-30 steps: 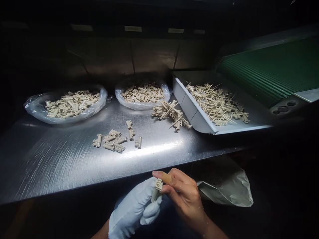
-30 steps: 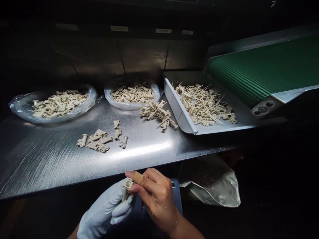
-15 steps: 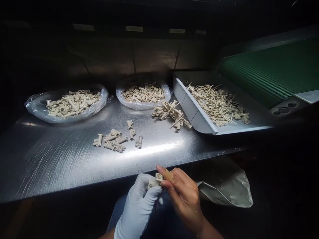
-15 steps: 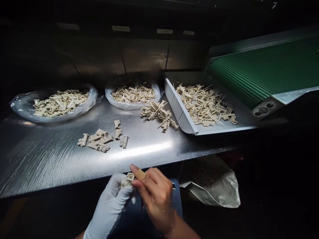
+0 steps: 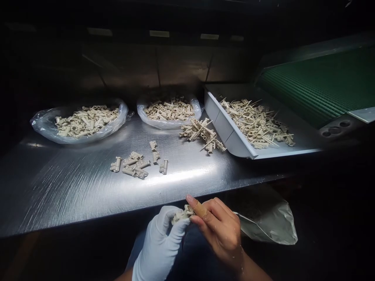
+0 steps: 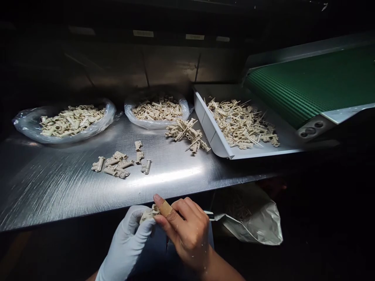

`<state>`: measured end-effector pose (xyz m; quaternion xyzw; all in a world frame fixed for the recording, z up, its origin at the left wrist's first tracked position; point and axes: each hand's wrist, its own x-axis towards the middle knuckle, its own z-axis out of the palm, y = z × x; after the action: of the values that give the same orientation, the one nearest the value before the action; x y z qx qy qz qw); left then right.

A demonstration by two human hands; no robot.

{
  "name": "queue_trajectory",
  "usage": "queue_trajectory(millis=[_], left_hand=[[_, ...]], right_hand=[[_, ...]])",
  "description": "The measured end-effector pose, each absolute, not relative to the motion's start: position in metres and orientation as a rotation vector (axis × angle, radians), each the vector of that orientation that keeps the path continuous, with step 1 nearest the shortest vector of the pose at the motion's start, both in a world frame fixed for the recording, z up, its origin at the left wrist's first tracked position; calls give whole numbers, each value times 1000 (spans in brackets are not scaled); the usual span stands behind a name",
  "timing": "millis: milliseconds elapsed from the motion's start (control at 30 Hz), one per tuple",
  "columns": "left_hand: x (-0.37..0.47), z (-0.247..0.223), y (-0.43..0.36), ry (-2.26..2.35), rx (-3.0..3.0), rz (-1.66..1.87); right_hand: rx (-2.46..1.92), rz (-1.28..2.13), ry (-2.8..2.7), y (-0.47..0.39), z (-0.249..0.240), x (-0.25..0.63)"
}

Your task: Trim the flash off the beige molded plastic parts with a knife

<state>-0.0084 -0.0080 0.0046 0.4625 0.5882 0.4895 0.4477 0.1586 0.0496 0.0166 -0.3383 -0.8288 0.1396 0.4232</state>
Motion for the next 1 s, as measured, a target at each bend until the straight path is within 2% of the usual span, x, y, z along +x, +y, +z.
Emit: queue_trajectory(millis=[267,467,633,867,1000], left_hand=[[-12,7,-4,1441,1375,1254],[-12,7,-5,1456,1348,1198],[-13,6,-7,1416,1333,1199],[-14,10,-5,1311,1103,1125],[-16,1,0,1012,773,912]], right_hand=[[-833,174,-2154,53,25,160],[-801,410,-2116,54,19,161],[-815,417,-2069,54,15,157],[-790,450,-2067,52,22,157],[-778,579,-2018,53,20,158]])
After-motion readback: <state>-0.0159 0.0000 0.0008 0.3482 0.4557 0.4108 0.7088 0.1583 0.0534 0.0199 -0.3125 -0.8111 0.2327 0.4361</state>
